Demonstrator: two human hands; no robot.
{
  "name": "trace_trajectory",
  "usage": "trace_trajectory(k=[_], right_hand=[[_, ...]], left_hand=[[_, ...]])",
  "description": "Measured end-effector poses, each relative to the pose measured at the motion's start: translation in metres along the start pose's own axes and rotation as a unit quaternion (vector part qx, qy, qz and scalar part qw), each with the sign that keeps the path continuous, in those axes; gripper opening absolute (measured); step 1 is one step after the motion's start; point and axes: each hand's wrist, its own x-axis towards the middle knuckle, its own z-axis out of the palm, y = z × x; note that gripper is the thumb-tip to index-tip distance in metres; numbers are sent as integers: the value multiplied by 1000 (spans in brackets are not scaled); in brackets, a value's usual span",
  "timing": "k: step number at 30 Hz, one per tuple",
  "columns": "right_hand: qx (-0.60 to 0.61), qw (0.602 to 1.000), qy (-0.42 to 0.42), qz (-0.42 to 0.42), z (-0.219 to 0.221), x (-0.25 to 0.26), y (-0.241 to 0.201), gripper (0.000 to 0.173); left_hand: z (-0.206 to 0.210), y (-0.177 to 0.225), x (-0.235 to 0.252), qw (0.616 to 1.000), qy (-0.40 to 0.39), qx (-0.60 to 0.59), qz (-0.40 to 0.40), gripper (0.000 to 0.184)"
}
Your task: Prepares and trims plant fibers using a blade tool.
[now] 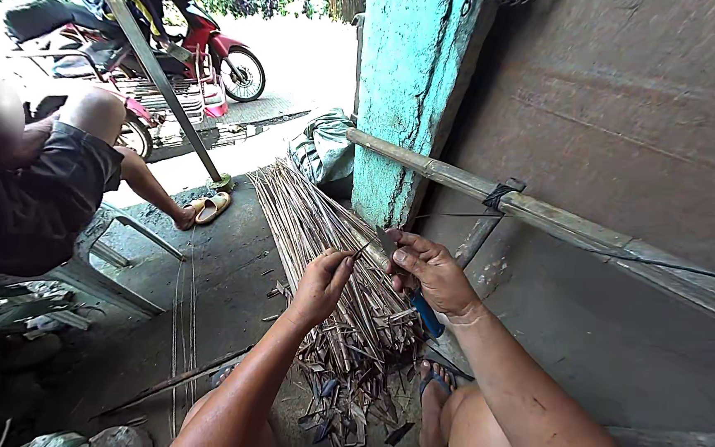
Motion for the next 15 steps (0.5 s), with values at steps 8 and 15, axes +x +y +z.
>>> trace_trajectory(k=[8,15], right_hand=[[-56,998,-25,31,9,2,13,34],[-27,993,-82,83,9,3,14,33]], left_hand=[[-3,5,1,997,-66,-40,7,35],[-11,7,2,995,-79,-62,-3,27]])
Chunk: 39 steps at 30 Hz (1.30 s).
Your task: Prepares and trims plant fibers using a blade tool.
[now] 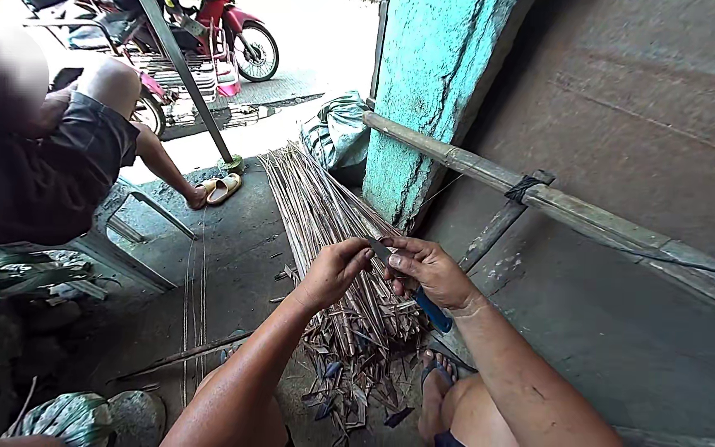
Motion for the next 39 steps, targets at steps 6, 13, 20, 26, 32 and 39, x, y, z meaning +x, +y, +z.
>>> trace_trajectory(k=[6,13,20,26,32,39], right_hand=[[-1,1000,-5,-12,-3,0,1,33],[-2,998,27,-58,-8,-1,0,33],[0,993,77,-93,-7,0,-1,34],[15,995,58,-77,-9,-2,-4,36],[30,994,58,-91,-11,-1,-4,34],[52,985,85,-137,-21,-2,-12,33]], left_hand=[[-1,5,-1,1000,-10,-13,-9,28],[0,4,0,1000,-2,-11,-17,28],[1,2,1,999,41,1,-18,23],[0,2,0,999,31,-3,-27,25],[1,0,0,999,17,6,-28,26],[2,-3,0,1000,9,6,-28,26]])
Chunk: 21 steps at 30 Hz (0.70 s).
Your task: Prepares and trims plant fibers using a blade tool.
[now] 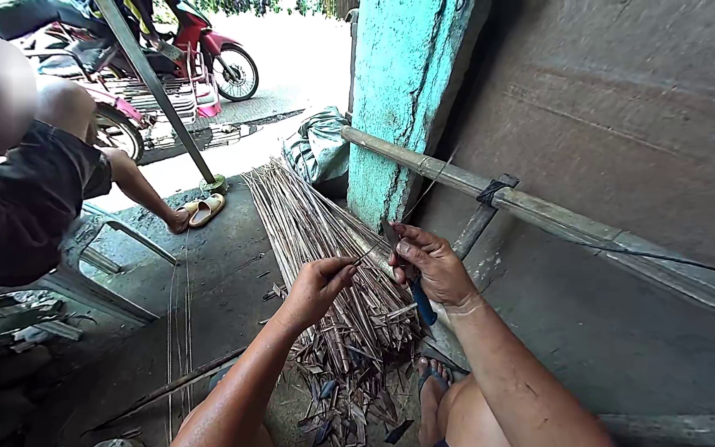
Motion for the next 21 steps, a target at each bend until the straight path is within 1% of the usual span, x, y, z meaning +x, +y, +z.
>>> trace_trajectory(k=[6,11,13,18,21], right_hand=[[-2,999,12,-31,-14,2,-9,33],[-6,997,50,-59,-27,1,-22,31],[-21,995,69,-68,-31,1,-26,31],[-110,981,132,-84,-31,0,-26,30],[-107,979,143,-101,-29,0,-25,29]], left_hand=[[2,0,-2,1000,3,-3,0,25],[2,-3,-2,1000,5,-3,7,25],[3,-1,-2,1000,6,-3,5,25],[7,1,-1,1000,7,2,0,25],[8,2,0,1000,9,4,-1,25]])
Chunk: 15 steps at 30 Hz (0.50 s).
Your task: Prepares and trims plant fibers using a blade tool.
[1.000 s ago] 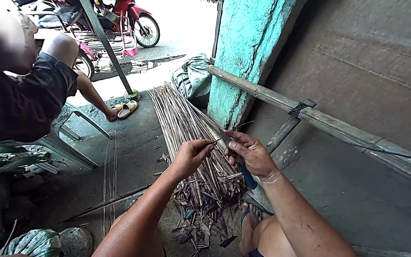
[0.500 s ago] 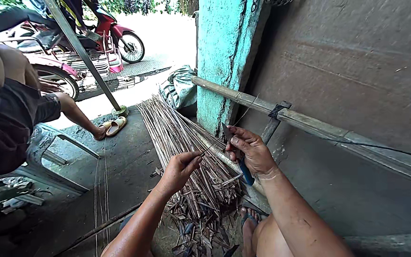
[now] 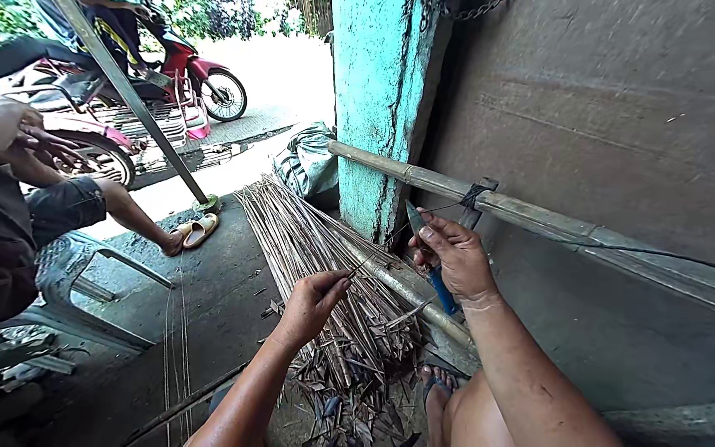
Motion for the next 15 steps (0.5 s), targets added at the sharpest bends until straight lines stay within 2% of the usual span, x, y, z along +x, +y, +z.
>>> trace_trajectory(k=[2,5,6,8,10,12,15], right_hand=[[-13,998,47,-27,1,0,-1,28],[-36,981,175,-80,-8,8,-5,33],[-28,979,182,-86,-14,10,-8,36],[7,992,108,-62,-15,7,-13,44],[39,999,-17,11,-1,-2,-11,49],[46,986,-129,92,20,-12,-3,54],[59,967,-201,148,44,-22,11,46]], left_hand=[[0,-1,1,1000,3,7,5,24],[-4,-6,0,1000,11,9,1,25],[-5,-6,0,1000,14,5,-5,25],[-7,-3,0,1000,21,1,-17,27],[-8,-2,0,999,27,7,-15,29],[-8,0,1,1000,21,17,-2,32],[-7,3,2,1000,-1,21,23,36]])
